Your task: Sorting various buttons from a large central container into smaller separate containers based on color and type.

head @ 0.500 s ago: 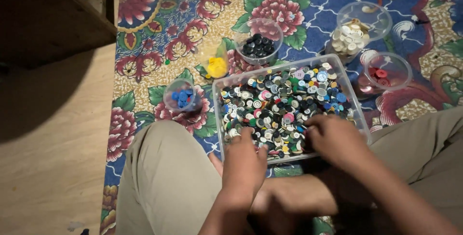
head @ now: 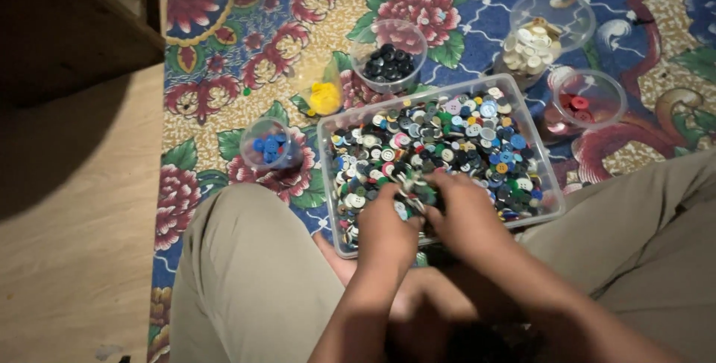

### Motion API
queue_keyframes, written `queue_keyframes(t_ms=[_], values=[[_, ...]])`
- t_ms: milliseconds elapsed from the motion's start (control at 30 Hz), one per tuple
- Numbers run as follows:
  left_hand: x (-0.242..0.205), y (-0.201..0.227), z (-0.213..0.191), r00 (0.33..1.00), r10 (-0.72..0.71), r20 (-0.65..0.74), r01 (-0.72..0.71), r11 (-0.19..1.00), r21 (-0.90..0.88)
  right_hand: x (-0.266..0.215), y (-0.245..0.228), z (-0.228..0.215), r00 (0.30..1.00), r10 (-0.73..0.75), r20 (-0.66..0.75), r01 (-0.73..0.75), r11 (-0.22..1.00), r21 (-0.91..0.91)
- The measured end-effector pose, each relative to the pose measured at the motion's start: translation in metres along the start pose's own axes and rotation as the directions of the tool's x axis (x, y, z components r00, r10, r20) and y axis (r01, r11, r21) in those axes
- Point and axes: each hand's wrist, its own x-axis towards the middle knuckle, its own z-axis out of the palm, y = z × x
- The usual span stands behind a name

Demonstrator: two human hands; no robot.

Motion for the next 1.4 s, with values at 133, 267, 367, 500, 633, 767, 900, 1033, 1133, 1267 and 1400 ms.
queue_keyframes(t_ms=[133,267,367,500,633,767,900,1033,1133,1267,1400], values=[[-0.017,0.022,-0.022,0.997,-0.064,-0.042,0.056,0.983,-0.175,-0.013,-0.036,-0.022,0.989,-0.114,-0.095,0.125,0.985,0.122],[-0.020,0.024,-0.044,0.992,-0.029,-0.119,0.008,0.985,-0.171,-0.007,-0.025,-0.034,0.968,-0.104,-0.227,0.126,0.988,0.085],[-0.014,0.018,-0.051,0.988,-0.003,-0.153,-0.025,0.983,-0.180,0.004,0.010,-0.036,0.942,-0.030,-0.334,0.029,1.000,-0.006],[-0.020,0.018,-0.051,0.993,0.004,-0.117,-0.031,0.974,-0.224,0.016,0.051,-0.028,0.948,0.057,-0.312,-0.071,0.997,-0.034],[-0.022,0.011,-0.039,0.996,0.034,-0.083,-0.047,0.986,-0.161,0.012,0.045,-0.026,0.952,0.167,-0.256,-0.181,0.983,-0.034],[-0.021,0.011,-0.026,0.998,0.058,-0.029,-0.061,0.990,-0.125,0.006,0.040,-0.024,0.953,0.128,-0.275,-0.133,0.991,0.000],[-0.026,0.017,-0.027,0.993,0.114,0.007,-0.113,0.988,-0.108,0.005,0.030,-0.028,0.960,0.123,-0.252,-0.130,0.991,-0.011],[-0.028,0.011,-0.018,0.983,0.167,0.076,-0.164,0.985,-0.046,0.008,0.036,-0.021,0.964,0.120,-0.238,-0.129,0.991,-0.020],[-0.018,0.004,-0.007,0.965,0.185,0.188,-0.205,0.974,0.092,0.008,0.037,-0.019,0.971,0.111,-0.212,-0.127,0.990,-0.066],[-0.004,0.017,-0.011,0.984,0.102,0.149,-0.129,0.974,0.185,0.000,0.028,-0.025,0.989,0.072,-0.131,-0.078,0.996,-0.042],[-0.005,0.047,-0.027,0.989,0.136,0.055,-0.144,0.975,0.172,-0.001,0.025,-0.031,0.993,0.004,-0.120,-0.004,1.000,0.004]])
